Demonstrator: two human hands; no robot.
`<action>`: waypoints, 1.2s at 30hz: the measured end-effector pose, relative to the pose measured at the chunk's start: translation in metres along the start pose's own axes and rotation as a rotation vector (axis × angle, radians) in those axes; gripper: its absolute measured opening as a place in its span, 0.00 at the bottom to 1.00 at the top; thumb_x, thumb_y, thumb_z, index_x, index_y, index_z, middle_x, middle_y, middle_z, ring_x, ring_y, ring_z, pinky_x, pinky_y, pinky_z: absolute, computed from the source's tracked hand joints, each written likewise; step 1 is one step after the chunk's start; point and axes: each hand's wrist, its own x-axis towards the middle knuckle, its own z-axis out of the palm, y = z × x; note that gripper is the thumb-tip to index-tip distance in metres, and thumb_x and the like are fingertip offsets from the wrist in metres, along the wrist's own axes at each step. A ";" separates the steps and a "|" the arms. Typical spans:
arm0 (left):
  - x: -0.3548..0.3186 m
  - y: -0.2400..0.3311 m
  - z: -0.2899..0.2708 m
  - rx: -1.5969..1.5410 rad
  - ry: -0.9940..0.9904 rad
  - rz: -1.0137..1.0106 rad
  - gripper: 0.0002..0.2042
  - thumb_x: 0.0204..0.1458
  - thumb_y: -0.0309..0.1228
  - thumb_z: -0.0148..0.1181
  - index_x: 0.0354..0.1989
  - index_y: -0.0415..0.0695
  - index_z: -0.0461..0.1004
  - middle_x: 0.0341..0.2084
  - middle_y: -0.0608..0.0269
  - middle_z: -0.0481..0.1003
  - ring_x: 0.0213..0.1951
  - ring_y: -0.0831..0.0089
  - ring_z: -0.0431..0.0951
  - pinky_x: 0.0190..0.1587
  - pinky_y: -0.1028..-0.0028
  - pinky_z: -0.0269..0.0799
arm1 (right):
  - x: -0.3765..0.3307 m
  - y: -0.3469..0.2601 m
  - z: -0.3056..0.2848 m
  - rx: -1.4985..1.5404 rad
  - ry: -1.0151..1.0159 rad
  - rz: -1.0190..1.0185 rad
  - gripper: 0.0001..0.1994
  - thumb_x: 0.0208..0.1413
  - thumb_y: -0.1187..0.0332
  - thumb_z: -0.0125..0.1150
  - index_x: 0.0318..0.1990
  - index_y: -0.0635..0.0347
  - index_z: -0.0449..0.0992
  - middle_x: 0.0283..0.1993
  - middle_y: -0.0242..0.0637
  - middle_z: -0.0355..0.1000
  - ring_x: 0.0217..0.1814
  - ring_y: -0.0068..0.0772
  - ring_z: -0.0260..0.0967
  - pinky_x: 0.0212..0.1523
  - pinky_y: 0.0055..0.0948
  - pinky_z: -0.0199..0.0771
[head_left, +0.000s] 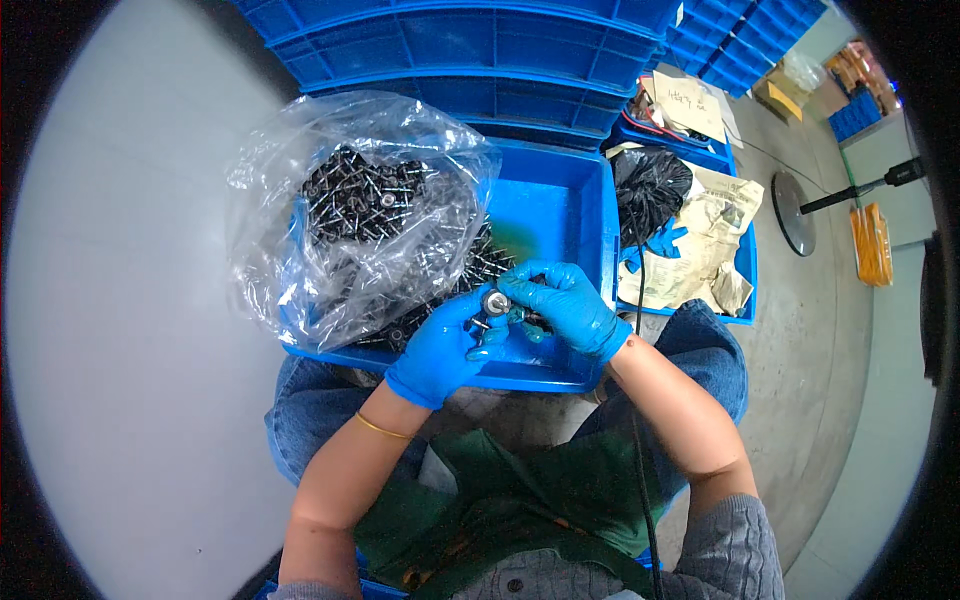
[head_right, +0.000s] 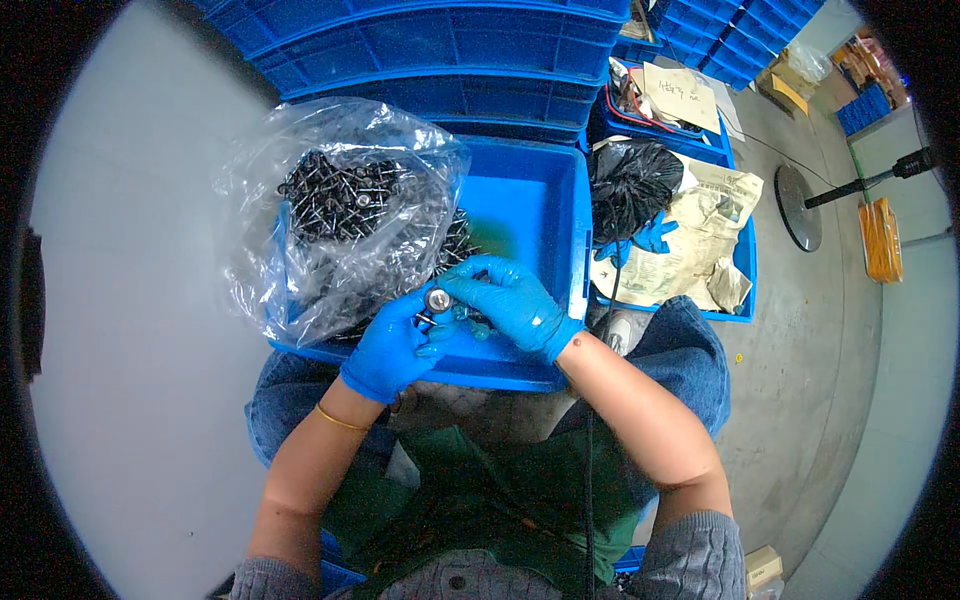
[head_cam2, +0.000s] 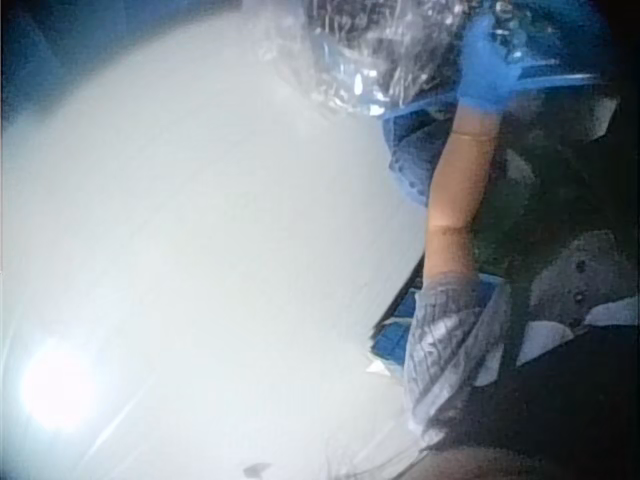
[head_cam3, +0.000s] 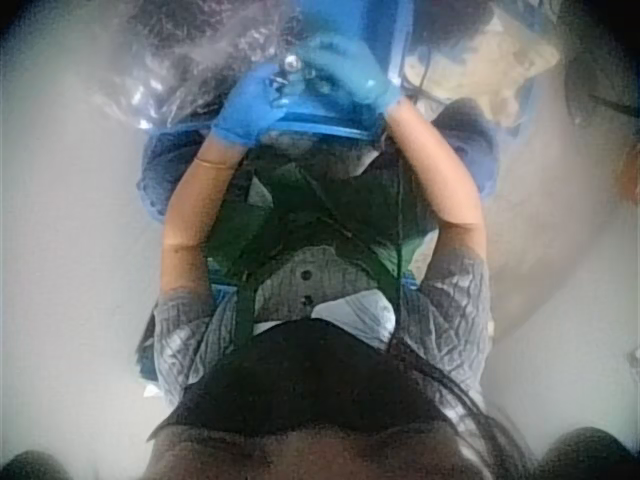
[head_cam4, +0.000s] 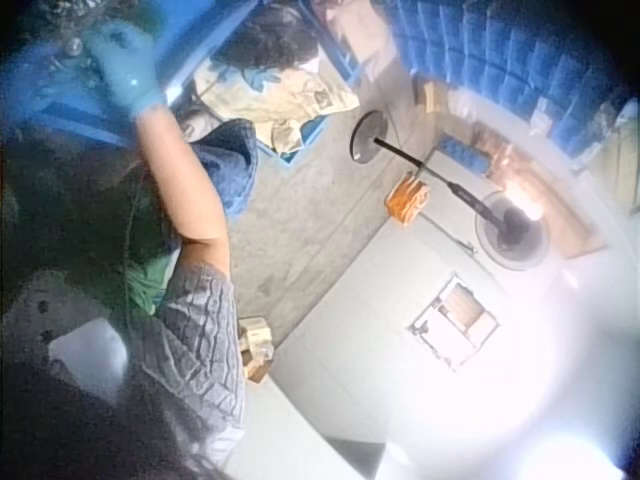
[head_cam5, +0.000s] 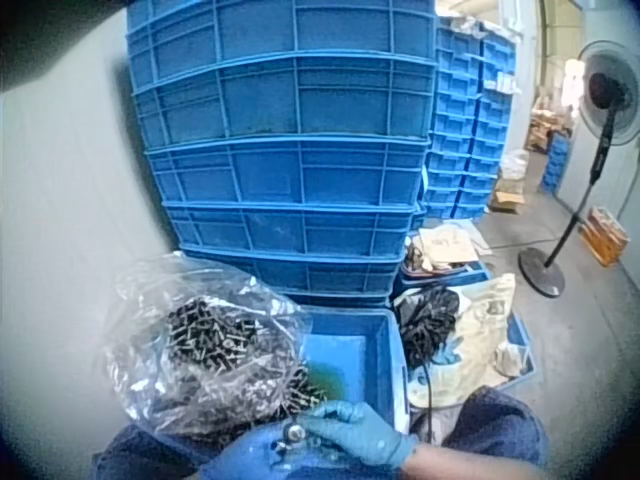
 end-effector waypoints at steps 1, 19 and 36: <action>0.000 0.001 -0.001 -0.057 -0.038 -0.024 0.05 0.51 0.24 0.43 0.34 0.42 0.65 0.20 0.73 0.63 0.19 0.90 0.60 0.18 0.88 0.55 | 0.001 0.000 0.000 0.025 -0.003 0.002 0.07 0.49 0.69 0.52 0.34 0.60 0.71 0.22 0.32 0.66 0.17 0.16 0.60 0.14 0.15 0.56; 0.004 0.013 0.000 -0.136 0.056 -0.018 0.09 0.51 0.33 0.41 0.25 0.43 0.62 0.17 0.67 0.60 0.19 0.81 0.58 0.14 0.83 0.52 | 0.066 0.101 -0.064 -1.876 -0.022 0.020 0.08 0.43 0.70 0.47 0.25 0.55 0.75 0.27 0.42 0.72 0.29 0.39 0.71 0.27 0.38 0.70; 0.004 0.013 -0.007 -0.147 0.098 0.042 0.08 0.50 0.33 0.41 0.28 0.43 0.64 0.21 0.64 0.65 0.23 0.76 0.64 0.17 0.82 0.57 | 0.026 0.030 -0.020 -0.442 0.090 -0.009 0.08 0.48 0.64 0.47 0.27 0.57 0.71 0.20 0.38 0.68 0.17 0.26 0.64 0.17 0.24 0.65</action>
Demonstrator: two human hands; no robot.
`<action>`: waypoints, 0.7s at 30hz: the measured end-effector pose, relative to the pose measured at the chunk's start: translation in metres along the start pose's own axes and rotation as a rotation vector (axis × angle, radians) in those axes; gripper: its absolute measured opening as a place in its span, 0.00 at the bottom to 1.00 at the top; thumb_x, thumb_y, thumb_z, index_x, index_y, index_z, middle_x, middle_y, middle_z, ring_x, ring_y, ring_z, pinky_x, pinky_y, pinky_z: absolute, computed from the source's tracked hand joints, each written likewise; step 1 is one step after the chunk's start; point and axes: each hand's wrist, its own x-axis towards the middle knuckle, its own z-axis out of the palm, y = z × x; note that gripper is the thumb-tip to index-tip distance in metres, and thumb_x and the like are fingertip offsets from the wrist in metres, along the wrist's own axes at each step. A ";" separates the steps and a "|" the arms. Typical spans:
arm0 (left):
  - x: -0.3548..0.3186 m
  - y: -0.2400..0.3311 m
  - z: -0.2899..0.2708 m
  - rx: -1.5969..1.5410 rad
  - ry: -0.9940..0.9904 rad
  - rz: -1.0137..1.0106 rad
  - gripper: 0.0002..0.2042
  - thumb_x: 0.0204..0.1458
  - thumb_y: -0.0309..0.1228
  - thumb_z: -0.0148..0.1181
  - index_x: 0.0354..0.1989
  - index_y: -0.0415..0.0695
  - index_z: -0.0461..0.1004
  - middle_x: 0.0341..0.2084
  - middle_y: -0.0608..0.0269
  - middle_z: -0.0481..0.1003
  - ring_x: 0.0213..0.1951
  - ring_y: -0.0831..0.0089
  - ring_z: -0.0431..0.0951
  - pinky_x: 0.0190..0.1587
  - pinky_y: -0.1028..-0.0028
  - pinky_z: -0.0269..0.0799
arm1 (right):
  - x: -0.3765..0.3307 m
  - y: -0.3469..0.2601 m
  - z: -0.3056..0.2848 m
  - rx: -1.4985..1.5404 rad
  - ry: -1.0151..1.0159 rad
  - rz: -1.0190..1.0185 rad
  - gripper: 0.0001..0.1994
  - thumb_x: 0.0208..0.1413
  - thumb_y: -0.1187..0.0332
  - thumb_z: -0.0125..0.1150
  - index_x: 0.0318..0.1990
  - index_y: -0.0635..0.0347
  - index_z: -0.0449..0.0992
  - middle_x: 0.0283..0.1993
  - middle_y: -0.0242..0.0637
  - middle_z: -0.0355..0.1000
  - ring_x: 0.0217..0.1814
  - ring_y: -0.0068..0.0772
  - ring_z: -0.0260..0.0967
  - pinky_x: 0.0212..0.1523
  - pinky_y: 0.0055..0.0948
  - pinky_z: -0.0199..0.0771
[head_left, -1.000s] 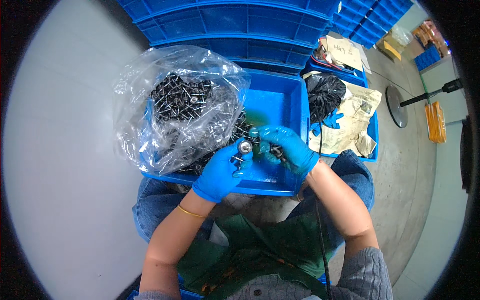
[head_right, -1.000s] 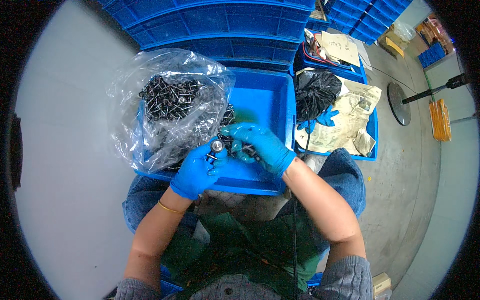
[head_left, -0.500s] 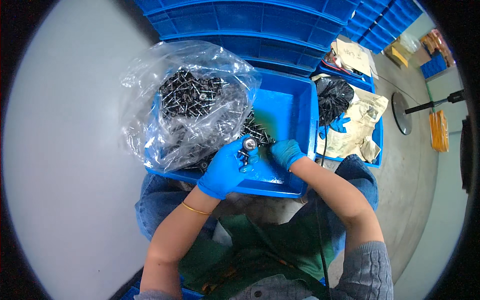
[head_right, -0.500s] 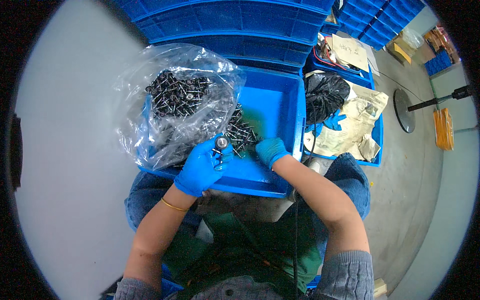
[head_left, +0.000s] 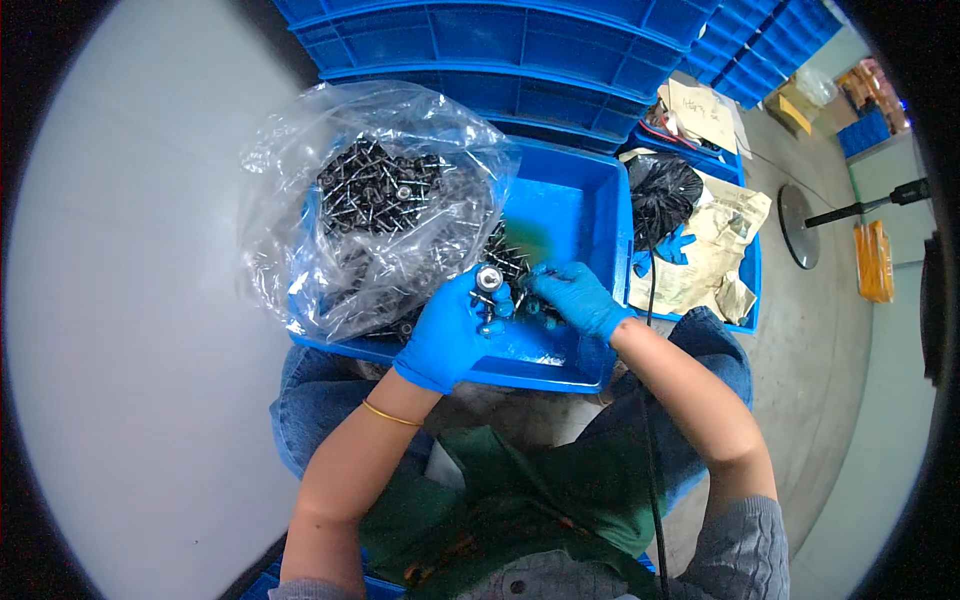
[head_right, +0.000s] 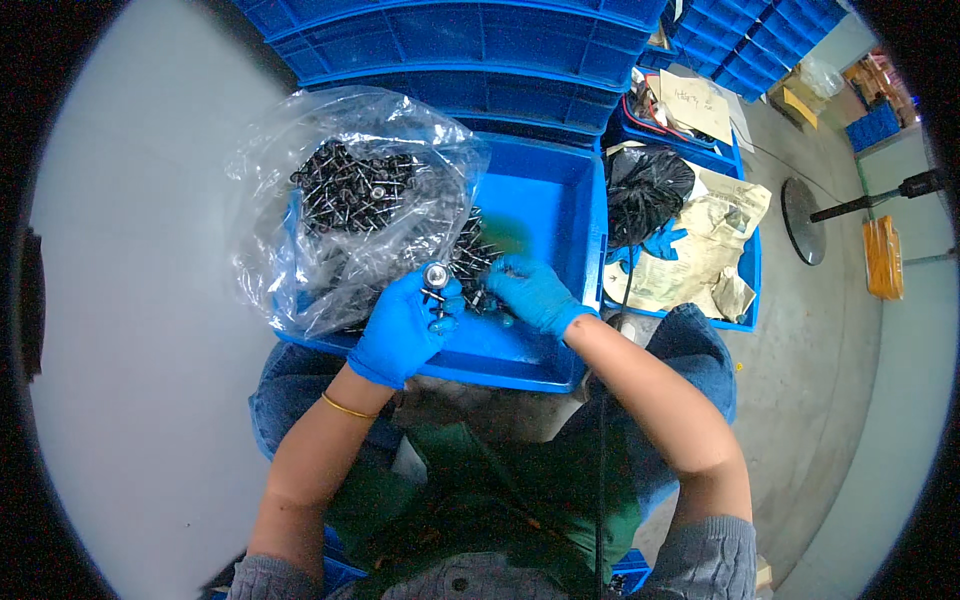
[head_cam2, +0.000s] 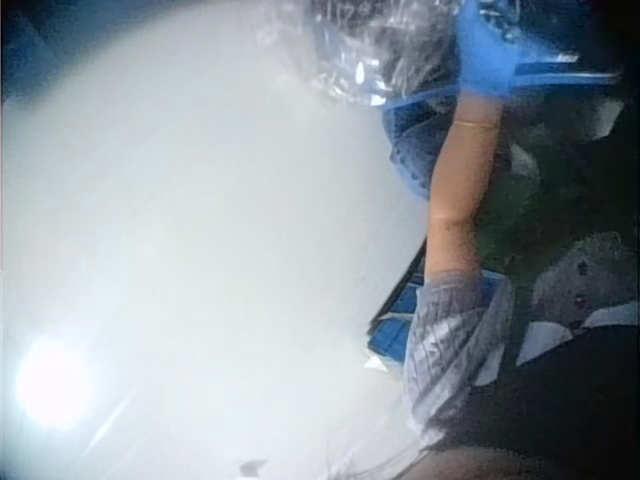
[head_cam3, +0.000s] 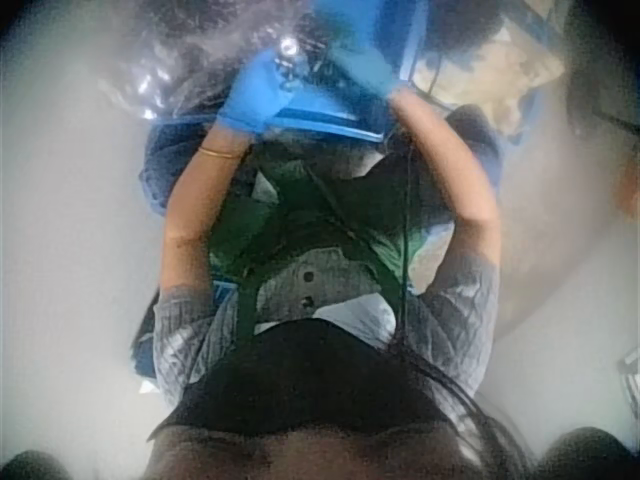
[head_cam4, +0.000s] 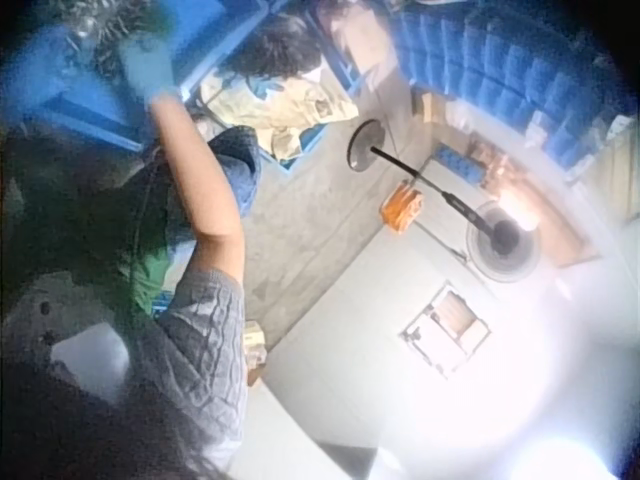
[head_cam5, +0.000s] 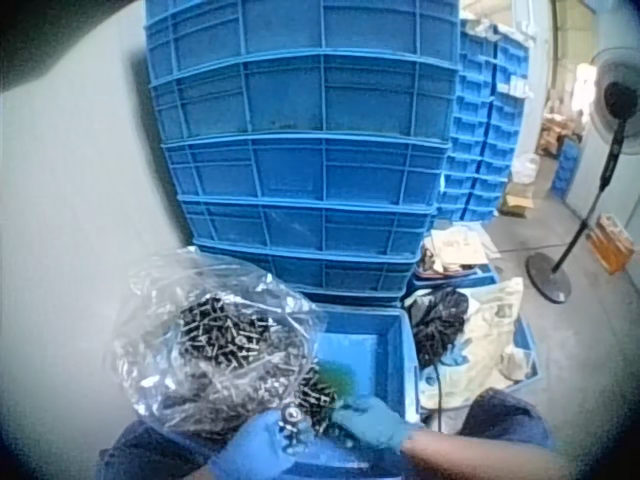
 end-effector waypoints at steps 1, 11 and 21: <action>-0.002 0.001 0.005 0.042 0.036 0.022 0.08 0.50 0.33 0.41 0.28 0.42 0.65 0.21 0.63 0.66 0.24 0.75 0.64 0.17 0.81 0.57 | -0.007 -0.011 0.000 0.253 -0.020 0.078 0.09 0.48 0.64 0.47 0.26 0.57 0.70 0.19 0.36 0.67 0.15 0.24 0.63 0.16 0.22 0.64; -0.003 0.002 0.001 -0.242 -0.068 -0.079 0.08 0.48 0.32 0.41 0.27 0.41 0.65 0.22 0.62 0.64 0.23 0.75 0.64 0.18 0.81 0.59 | -0.024 -0.019 0.007 1.335 -0.189 0.373 0.07 0.47 0.66 0.47 0.24 0.58 0.66 0.15 0.33 0.63 0.10 0.23 0.56 0.08 0.17 0.56; -0.008 0.000 0.030 0.497 0.074 0.158 0.04 0.48 0.25 0.47 0.31 0.42 0.67 0.21 0.66 0.65 0.21 0.84 0.61 0.15 0.86 0.55 | -0.025 -0.018 0.012 1.318 -0.275 0.392 0.07 0.48 0.66 0.46 0.23 0.57 0.66 0.17 0.32 0.64 0.09 0.19 0.54 0.07 0.16 0.54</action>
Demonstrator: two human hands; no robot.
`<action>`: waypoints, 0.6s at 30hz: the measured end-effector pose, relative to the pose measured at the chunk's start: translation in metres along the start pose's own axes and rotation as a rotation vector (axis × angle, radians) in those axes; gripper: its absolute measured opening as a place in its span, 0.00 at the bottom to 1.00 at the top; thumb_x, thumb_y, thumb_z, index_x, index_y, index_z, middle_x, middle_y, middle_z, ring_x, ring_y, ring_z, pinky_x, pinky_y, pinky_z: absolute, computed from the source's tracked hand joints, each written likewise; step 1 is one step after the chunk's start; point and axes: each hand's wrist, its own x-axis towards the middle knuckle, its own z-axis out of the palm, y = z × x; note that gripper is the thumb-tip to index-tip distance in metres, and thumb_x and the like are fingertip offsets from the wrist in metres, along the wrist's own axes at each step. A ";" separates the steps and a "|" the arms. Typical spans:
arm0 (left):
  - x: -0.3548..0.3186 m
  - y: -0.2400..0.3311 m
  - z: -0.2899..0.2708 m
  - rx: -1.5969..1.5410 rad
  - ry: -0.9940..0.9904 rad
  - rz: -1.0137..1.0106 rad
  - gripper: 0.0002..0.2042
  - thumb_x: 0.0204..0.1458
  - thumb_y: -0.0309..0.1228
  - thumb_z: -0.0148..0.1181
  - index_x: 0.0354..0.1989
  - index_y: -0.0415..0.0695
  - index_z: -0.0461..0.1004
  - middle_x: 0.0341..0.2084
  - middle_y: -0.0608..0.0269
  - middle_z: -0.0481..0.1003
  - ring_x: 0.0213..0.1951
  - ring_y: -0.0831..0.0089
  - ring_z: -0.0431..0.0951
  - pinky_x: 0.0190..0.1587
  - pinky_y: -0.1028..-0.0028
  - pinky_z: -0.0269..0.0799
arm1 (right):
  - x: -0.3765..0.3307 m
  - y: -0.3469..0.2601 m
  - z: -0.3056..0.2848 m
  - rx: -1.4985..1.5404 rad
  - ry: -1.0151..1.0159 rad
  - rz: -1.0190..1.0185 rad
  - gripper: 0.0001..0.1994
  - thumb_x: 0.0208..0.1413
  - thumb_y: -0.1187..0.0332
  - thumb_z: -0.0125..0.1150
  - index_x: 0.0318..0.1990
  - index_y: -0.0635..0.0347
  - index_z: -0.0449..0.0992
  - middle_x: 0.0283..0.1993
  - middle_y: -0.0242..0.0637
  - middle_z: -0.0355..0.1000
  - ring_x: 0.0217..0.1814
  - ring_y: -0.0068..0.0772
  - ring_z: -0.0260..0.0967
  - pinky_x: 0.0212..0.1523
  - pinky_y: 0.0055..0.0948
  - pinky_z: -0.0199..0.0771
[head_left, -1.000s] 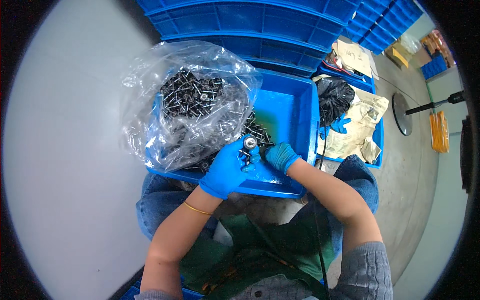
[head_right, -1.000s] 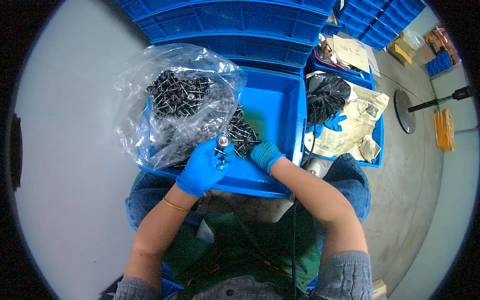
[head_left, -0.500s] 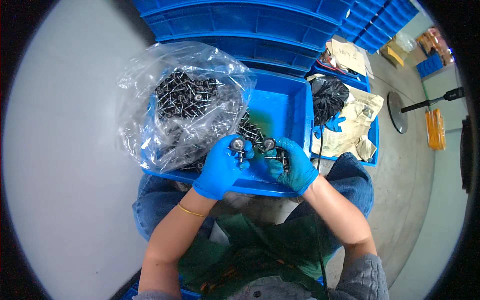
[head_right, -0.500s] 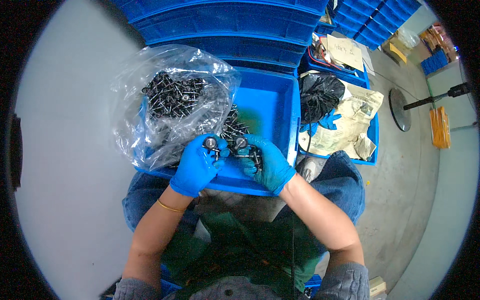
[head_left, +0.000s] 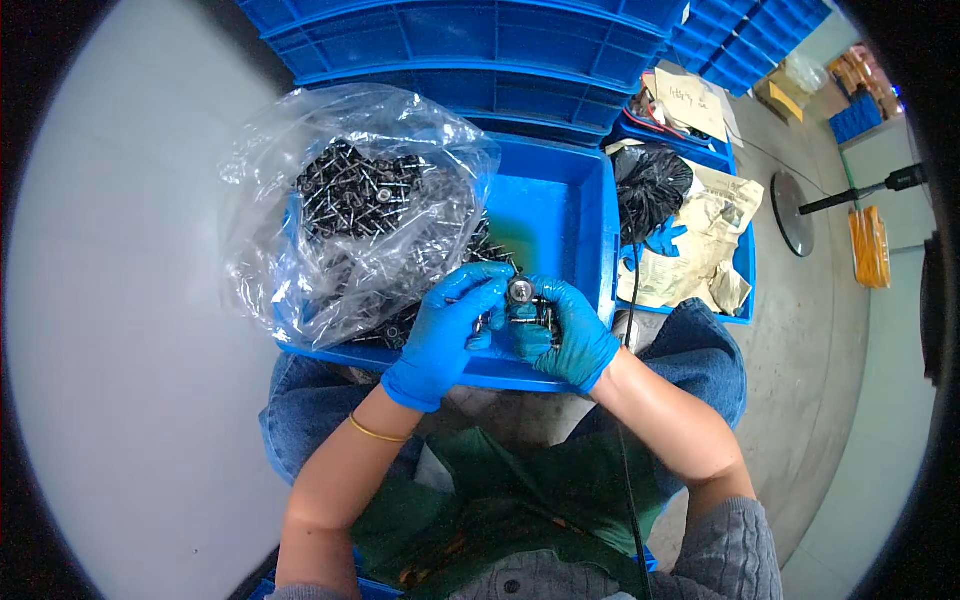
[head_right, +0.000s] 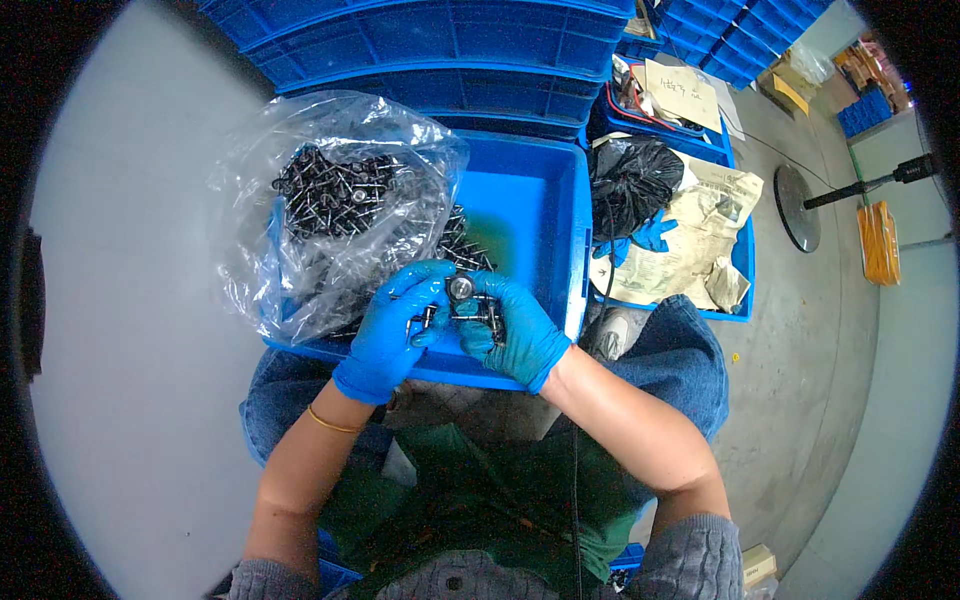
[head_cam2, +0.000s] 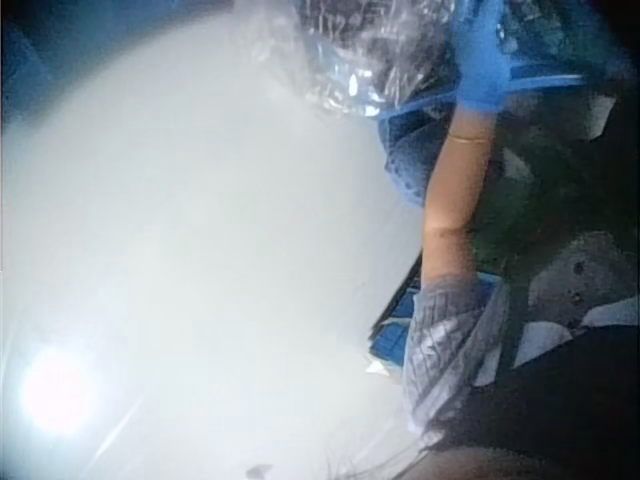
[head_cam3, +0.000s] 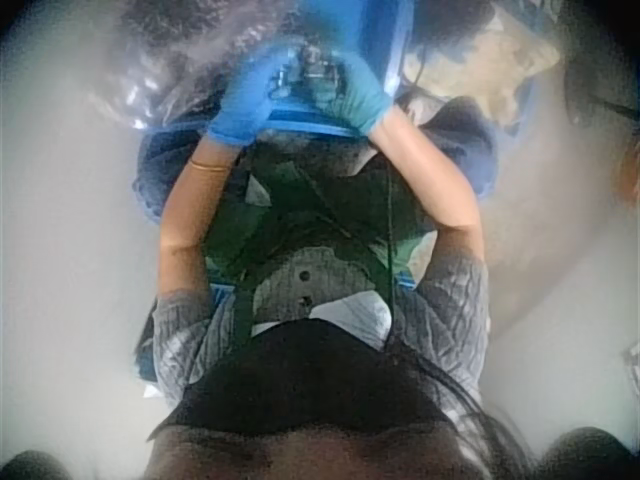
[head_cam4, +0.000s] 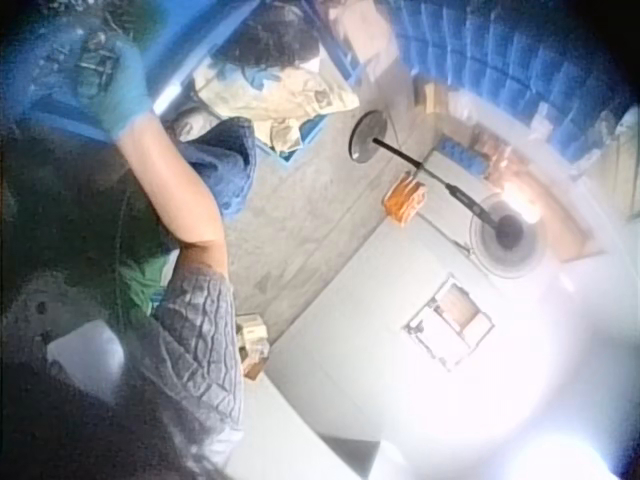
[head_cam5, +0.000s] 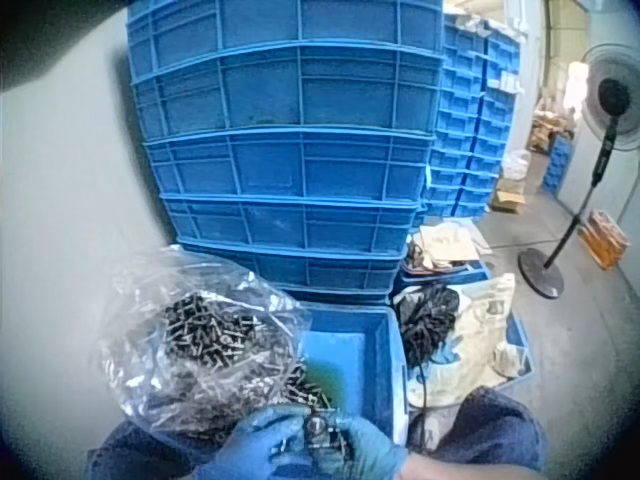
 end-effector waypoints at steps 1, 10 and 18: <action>0.000 -0.001 0.000 0.002 0.000 -0.007 0.04 0.48 0.25 0.47 0.31 0.43 0.68 0.20 0.68 0.66 0.20 0.85 0.61 0.16 0.87 0.55 | 0.001 0.000 -0.001 -0.016 0.016 0.002 0.07 0.48 0.66 0.46 0.23 0.57 0.66 0.17 0.32 0.64 0.09 0.19 0.54 0.07 0.16 0.54; 0.001 -0.008 0.001 0.174 0.087 0.137 0.03 0.47 0.27 0.50 0.28 0.45 0.69 0.18 0.71 0.67 0.20 0.87 0.64 0.17 0.87 0.58 | -0.001 0.004 0.000 -0.301 0.112 -0.110 0.09 0.51 0.63 0.46 0.28 0.56 0.69 0.20 0.31 0.66 0.14 0.18 0.58 0.12 0.17 0.59; 0.000 -0.008 0.005 0.241 0.170 0.199 0.02 0.47 0.26 0.50 0.28 0.44 0.70 0.19 0.71 0.67 0.21 0.88 0.65 0.19 0.88 0.62 | 0.000 0.012 0.006 -0.761 0.200 -0.648 0.10 0.51 0.68 0.48 0.40 0.60 0.70 0.29 0.29 0.68 0.27 0.12 0.61 0.22 0.14 0.61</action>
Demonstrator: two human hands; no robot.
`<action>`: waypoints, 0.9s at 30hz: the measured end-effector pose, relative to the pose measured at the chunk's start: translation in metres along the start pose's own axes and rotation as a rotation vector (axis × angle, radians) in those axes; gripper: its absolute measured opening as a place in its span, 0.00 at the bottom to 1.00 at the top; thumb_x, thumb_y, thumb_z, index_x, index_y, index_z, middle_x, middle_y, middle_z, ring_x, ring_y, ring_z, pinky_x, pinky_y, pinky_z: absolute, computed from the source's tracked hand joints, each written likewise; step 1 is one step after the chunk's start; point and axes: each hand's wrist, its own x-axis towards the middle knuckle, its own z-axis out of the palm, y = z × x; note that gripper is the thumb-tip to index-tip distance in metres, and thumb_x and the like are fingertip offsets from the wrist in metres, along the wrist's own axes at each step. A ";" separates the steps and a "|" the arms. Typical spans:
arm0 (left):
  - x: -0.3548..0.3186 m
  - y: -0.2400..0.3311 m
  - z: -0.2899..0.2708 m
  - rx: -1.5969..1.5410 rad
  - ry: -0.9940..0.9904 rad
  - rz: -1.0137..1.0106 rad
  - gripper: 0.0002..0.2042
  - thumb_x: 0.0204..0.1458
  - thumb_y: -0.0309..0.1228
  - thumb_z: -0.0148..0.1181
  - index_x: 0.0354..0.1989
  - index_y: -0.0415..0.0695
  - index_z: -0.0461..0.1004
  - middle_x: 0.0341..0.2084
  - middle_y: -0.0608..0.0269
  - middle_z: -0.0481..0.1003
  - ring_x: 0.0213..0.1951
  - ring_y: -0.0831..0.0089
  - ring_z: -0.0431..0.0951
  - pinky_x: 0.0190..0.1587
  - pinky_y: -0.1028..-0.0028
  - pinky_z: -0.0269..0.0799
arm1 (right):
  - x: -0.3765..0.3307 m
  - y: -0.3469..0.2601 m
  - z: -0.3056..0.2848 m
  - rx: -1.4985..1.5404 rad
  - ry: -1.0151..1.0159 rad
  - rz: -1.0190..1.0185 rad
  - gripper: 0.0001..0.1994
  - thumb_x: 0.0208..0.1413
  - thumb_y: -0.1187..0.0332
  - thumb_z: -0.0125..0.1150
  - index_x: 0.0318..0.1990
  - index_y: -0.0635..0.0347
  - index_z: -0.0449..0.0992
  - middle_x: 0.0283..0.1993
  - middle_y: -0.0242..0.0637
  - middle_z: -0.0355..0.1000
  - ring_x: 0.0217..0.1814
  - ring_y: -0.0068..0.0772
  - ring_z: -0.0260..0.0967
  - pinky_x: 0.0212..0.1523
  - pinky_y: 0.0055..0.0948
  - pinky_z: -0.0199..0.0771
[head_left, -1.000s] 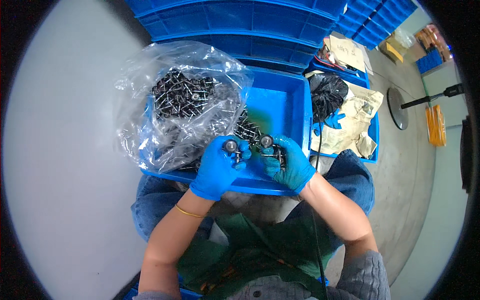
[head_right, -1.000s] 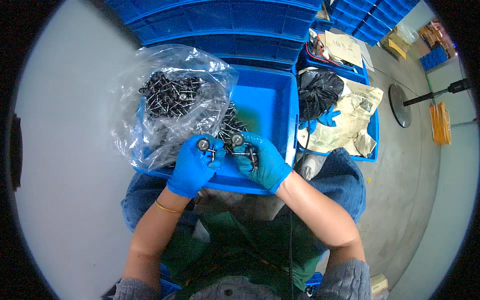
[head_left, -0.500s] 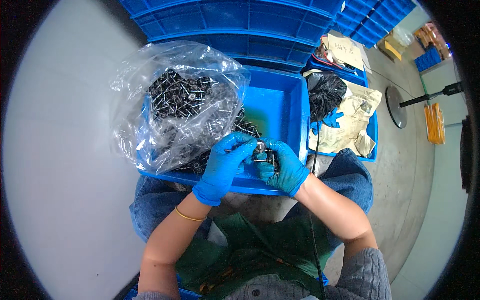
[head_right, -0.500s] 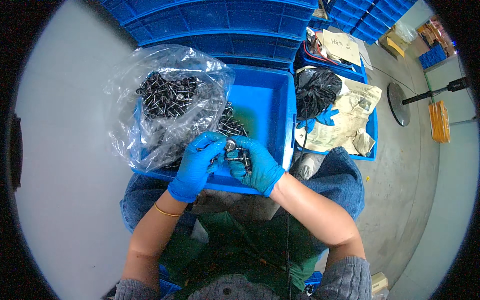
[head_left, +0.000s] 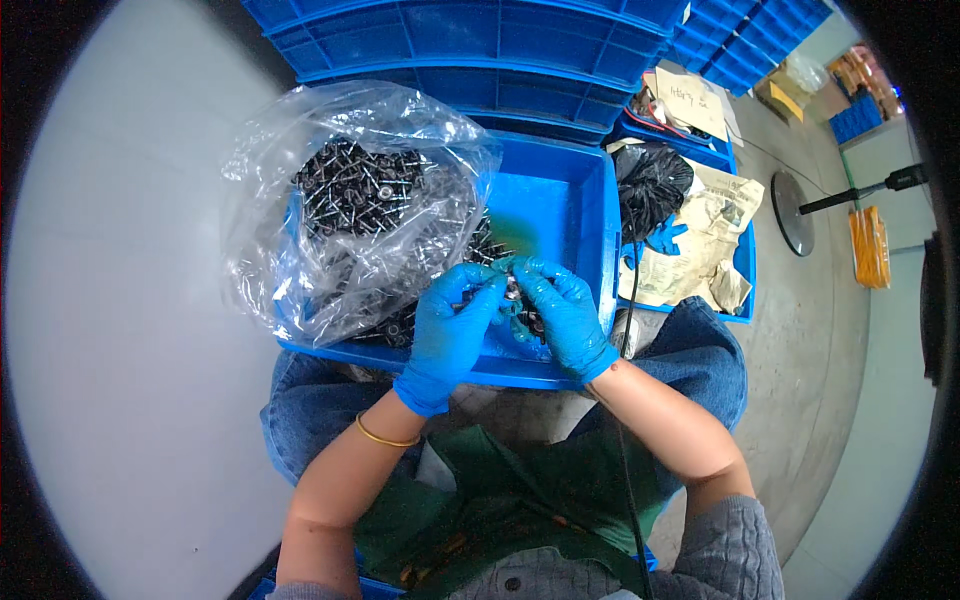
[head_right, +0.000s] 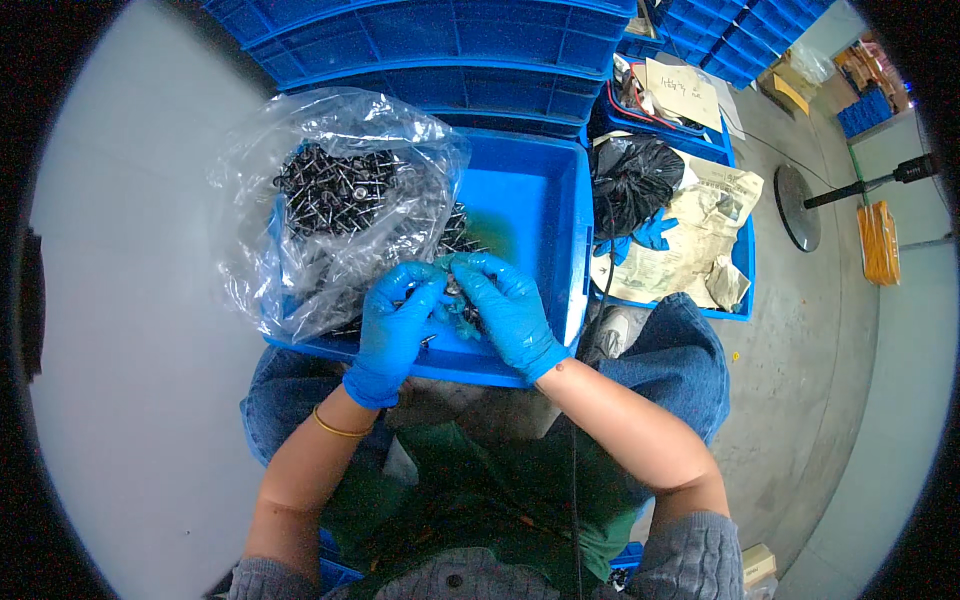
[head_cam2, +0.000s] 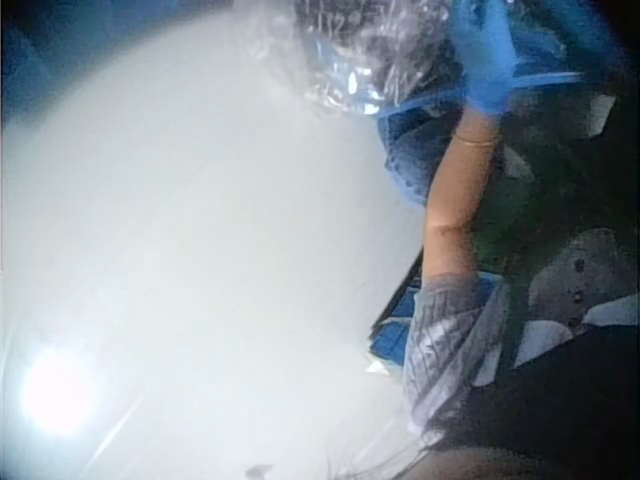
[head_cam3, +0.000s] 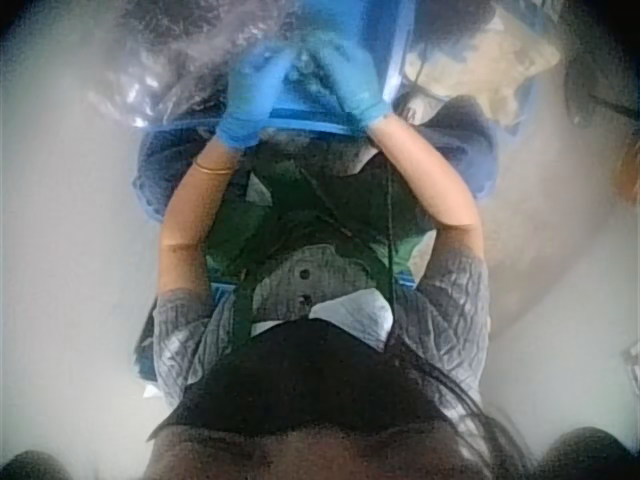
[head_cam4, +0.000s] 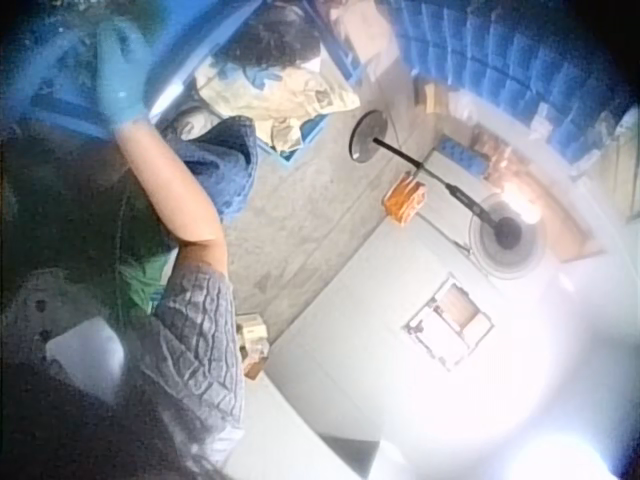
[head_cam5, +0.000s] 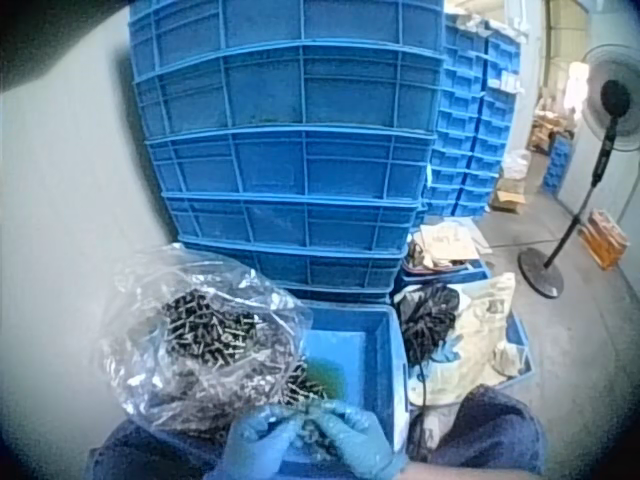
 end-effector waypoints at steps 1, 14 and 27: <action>-0.001 0.000 0.002 -0.009 0.011 0.003 0.02 0.47 0.25 0.50 0.27 0.44 0.70 0.19 0.71 0.68 0.21 0.88 0.65 0.19 0.87 0.62 | -0.002 0.000 0.000 0.005 -0.011 0.006 0.11 0.51 0.69 0.49 0.41 0.60 0.69 0.30 0.29 0.68 0.27 0.12 0.61 0.22 0.13 0.61; -0.003 0.001 0.001 -0.046 0.076 -0.033 0.03 0.46 0.24 0.52 0.29 0.40 0.69 0.21 0.67 0.70 0.22 0.86 0.67 0.24 0.85 0.63 | -0.008 -0.001 0.002 -0.198 -0.107 -0.134 0.15 0.47 0.74 0.52 0.46 0.59 0.67 0.29 0.28 0.68 0.22 0.13 0.59 0.21 0.14 0.62; 0.000 0.008 -0.007 -0.043 -0.016 -0.045 0.02 0.47 0.25 0.51 0.27 0.42 0.69 0.18 0.70 0.67 0.21 0.87 0.65 0.20 0.86 0.62 | -0.009 -0.006 -0.002 -0.244 -0.153 -0.151 0.14 0.47 0.74 0.53 0.44 0.59 0.68 0.28 0.28 0.68 0.23 0.12 0.61 0.23 0.14 0.63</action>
